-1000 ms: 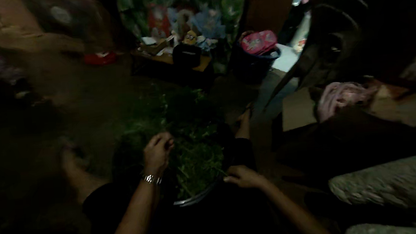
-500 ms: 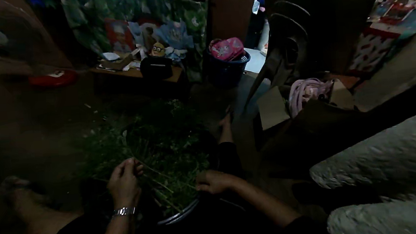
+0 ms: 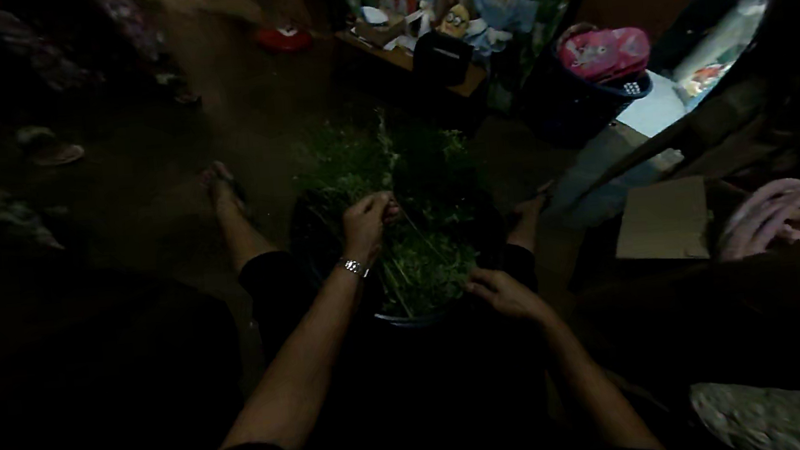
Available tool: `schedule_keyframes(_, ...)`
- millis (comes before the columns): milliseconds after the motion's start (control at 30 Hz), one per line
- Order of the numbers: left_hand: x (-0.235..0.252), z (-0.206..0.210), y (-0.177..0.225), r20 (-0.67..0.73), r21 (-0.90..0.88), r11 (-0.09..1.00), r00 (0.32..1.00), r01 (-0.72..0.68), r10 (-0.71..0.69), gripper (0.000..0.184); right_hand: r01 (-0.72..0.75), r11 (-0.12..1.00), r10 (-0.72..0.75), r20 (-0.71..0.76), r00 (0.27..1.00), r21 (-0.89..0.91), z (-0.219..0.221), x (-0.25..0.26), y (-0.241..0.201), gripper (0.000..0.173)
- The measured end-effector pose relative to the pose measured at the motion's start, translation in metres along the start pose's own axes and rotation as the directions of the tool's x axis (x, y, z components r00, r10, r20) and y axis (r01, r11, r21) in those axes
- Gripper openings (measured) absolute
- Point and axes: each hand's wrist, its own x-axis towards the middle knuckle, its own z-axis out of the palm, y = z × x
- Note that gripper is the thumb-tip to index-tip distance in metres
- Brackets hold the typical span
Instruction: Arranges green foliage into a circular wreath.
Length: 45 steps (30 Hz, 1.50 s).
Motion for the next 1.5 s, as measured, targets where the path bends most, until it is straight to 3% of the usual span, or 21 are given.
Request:
schedule_keyframes(133,-0.02,0.023,-0.001,0.081,-0.025,0.998,0.995,0.054,-0.052,0.022,0.044,0.986,-0.019,-0.157,0.987,0.162,0.0,0.014,-0.026,0.039)
schedule_keyframes(300,-0.037,0.044,-0.015,0.205,0.225,0.974,0.979,-0.029,-0.018,0.023,0.032,0.931,0.12,-0.389,0.913,0.364,-0.004,0.044,-0.054,0.033)
schedule_keyframes(467,-0.047,0.045,-0.03,0.18,0.313,0.94,0.98,-0.135,0.081,0.026,-0.033,0.848,0.257,-0.356,0.898,0.529,0.0,0.061,-0.051,0.029)
schedule_keyframes(567,-0.051,0.044,-0.04,0.151,0.411,0.887,0.975,-0.209,0.16,0.027,-0.1,0.87,0.303,-0.362,0.882,0.483,0.006,0.069,-0.048,0.03)
schedule_keyframes(600,-0.054,0.043,-0.041,0.137,0.422,0.887,0.98,-0.19,0.145,0.027,-0.117,0.871,0.317,-0.364,0.876,0.477,0.009,0.072,-0.048,0.03)
schedule_keyframes(700,-0.067,0.039,-0.034,0.169,0.541,0.841,0.983,-0.031,-0.072,0.04,-0.158,0.862,0.362,-0.368,0.856,0.481,0.014,0.083,-0.046,0.031)
schedule_keyframes(833,-0.076,0.039,-0.028,0.382,0.755,0.632,0.901,-0.176,-0.206,0.039,-0.192,0.855,0.384,-0.341,0.858,0.482,0.009,0.093,-0.042,0.035)
schedule_keyframes(867,-0.072,0.035,-0.031,0.37,0.695,0.703,0.914,-0.151,-0.169,0.035,-0.187,0.879,0.362,-0.358,0.861,0.439,0.009,0.095,-0.039,0.034)
schedule_keyframes(933,-0.058,0.021,-0.047,0.342,0.329,0.944,0.93,0.013,-0.132,0.023,-0.153,0.944,0.279,-0.461,0.842,0.291,0.009,0.098,-0.023,0.033)
schedule_keyframes(1000,-0.054,0.008,-0.057,0.396,0.02,0.991,0.909,0.134,-0.131,0.016,-0.14,0.985,0.174,-0.538,0.825,0.104,0.005,0.099,-0.002,0.035)
schedule_keyframes(1033,-0.056,0.003,-0.057,0.4,-0.023,0.983,0.903,0.183,-0.159,0.015,-0.131,0.991,0.131,-0.56,0.818,0.04,0.005,0.098,0.005,0.035)
schedule_keyframes(1133,-0.066,-0.012,-0.059,0.365,0.053,0.955,0.885,0.292,-0.29,0.016,-0.11,0.993,0.117,-0.529,0.841,0.045,0.016,0.085,0.006,0.036)
schedule_keyframes(1233,-0.07,-0.019,-0.061,0.381,0.149,0.943,0.863,0.298,-0.333,0.018,-0.061,0.974,0.141,-0.371,0.918,0.219,0.032,0.069,-0.008,0.042)
schedule_keyframes(1367,-0.071,-0.022,-0.062,0.384,0.324,0.927,0.869,0.188,-0.31,0.017,0.025,0.94,0.058,-0.232,0.971,0.34,0.052,0.059,-0.023,0.041)
schedule_keyframes(1500,-0.074,-0.023,-0.06,0.381,0.559,0.826,0.863,0.071,-0.332,0.027,0.02,0.917,0.096,-0.27,0.958,0.398,0.062,0.057,-0.041,0.045)
